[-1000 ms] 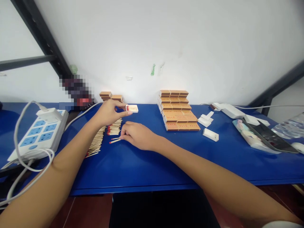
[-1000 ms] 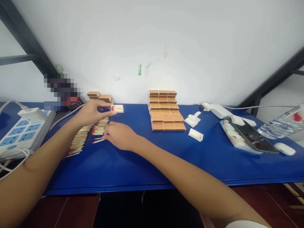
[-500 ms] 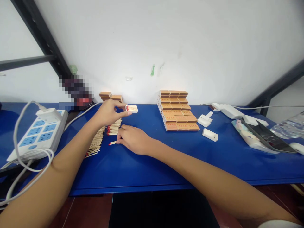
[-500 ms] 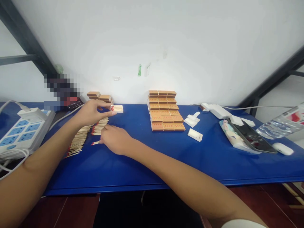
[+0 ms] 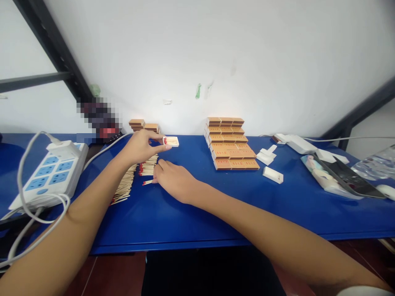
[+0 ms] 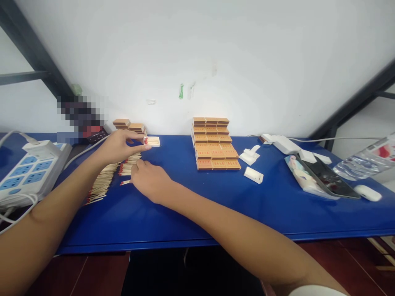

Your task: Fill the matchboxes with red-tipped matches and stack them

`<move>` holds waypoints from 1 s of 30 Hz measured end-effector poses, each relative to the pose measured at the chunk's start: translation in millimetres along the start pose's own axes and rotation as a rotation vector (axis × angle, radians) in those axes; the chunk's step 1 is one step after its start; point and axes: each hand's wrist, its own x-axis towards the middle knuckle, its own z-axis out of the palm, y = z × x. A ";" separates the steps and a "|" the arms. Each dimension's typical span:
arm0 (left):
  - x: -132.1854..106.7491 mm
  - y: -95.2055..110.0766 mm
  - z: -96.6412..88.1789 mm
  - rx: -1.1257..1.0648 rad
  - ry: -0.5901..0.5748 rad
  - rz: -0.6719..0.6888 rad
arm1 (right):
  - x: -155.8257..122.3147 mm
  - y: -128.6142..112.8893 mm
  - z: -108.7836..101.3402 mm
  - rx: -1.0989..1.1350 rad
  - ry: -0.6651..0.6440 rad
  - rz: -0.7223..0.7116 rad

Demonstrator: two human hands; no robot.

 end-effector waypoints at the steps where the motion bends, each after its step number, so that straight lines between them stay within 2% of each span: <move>1: -0.1 -0.4 -0.1 0.001 -0.002 0.000 | -0.9 2.3 -2.1 0.010 0.015 0.006; 4: -0.5 -3.0 -0.1 0.014 0.002 -0.003 | -4.3 16.5 -12.3 0.036 0.064 0.034; 9: -1.3 -7.5 0.7 0.058 -0.041 -0.005 | -9.0 55.3 -36.5 0.021 0.155 0.149; 13: -1.7 -0.2 0.5 -0.004 -0.091 -0.016 | -10.0 75.7 -49.5 0.021 0.202 0.248; 16: -2.3 8.9 0.1 -0.053 -0.149 -0.006 | -9.6 79.9 -48.8 0.037 0.215 0.258; 20: -2.5 14.2 0.2 -0.106 -0.167 0.023 | -8.7 80.7 -39.5 0.046 0.194 0.214; 26: -2.6 11.9 0.4 -0.123 -0.176 0.020 | -11.3 80.9 -41.7 0.117 0.224 0.161; 30: -1.7 6.2 -1.9 -0.082 -0.123 0.019 | -11.3 71.2 -42.0 0.162 0.316 0.190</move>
